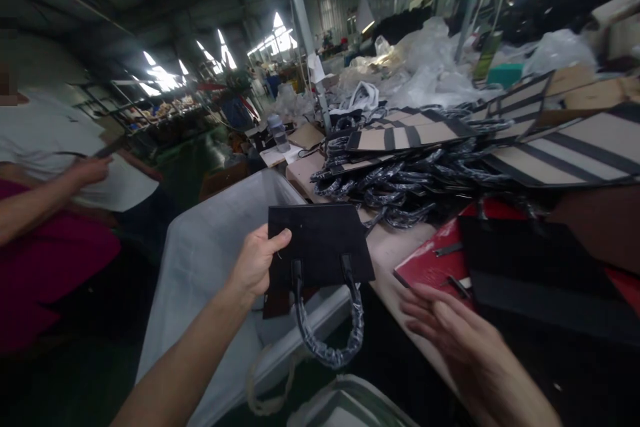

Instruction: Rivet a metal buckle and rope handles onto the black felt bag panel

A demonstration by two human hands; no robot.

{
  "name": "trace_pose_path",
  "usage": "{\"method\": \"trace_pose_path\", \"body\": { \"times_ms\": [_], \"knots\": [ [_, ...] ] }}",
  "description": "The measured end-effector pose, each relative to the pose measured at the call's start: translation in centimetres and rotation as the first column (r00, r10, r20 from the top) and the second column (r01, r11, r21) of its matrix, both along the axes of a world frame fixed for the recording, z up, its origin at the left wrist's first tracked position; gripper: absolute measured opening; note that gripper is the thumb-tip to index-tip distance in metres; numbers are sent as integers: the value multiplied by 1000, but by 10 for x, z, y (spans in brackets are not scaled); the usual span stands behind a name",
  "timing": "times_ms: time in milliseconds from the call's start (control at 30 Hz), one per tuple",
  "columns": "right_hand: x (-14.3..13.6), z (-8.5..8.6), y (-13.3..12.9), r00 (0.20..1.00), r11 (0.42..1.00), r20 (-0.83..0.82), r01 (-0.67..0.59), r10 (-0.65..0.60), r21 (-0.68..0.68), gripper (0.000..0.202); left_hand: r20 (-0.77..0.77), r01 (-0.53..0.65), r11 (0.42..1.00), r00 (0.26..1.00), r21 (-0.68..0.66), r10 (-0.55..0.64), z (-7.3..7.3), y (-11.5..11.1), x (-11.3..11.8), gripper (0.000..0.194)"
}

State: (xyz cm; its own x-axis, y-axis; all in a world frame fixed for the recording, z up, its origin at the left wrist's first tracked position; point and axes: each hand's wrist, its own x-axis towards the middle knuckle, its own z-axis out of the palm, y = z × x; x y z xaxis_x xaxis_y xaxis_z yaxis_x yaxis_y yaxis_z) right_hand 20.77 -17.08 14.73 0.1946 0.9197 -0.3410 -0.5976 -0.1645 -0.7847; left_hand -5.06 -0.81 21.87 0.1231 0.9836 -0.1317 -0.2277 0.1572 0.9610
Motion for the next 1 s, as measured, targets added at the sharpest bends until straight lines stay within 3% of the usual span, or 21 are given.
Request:
{"method": "trace_pose_path", "body": {
  "times_ms": [67,133,200,300,433,667,800,900,1000],
  "knots": [
    [-28,-2,25,959,990,-251,-119,134,75,52,24,-6,1000,1000,-3,6,-6,-10,6,46],
    [-54,-7,46,892,975,-402,-155,207,159,43,38,-7,1000,999,-7,7,-12,-20,11,47],
    [-72,-14,59,840,969,-491,-154,232,195,36,51,-11,1000,999,-24,12,-18,-28,12,47],
    [-81,-29,63,824,977,-531,-120,198,179,34,91,-4,991,996,-132,16,-30,-35,11,45],
    [-79,-47,58,841,985,-522,-70,142,155,39,181,63,950,984,-304,-7,-49,-42,10,39],
    [-69,-64,50,898,987,-412,-120,156,111,43,193,60,949,981,-310,1,-69,-53,4,44],
    [-52,-72,34,915,968,-316,-233,249,88,58,299,40,929,951,-368,78,-83,-36,-13,39],
    [-38,-73,20,928,956,-233,-291,290,33,65,382,116,916,923,-384,43,-105,-15,-20,40],
    [-24,-73,7,958,957,-19,-287,287,-36,71,383,164,889,924,-428,14,-131,8,-26,40]
  ]
}}
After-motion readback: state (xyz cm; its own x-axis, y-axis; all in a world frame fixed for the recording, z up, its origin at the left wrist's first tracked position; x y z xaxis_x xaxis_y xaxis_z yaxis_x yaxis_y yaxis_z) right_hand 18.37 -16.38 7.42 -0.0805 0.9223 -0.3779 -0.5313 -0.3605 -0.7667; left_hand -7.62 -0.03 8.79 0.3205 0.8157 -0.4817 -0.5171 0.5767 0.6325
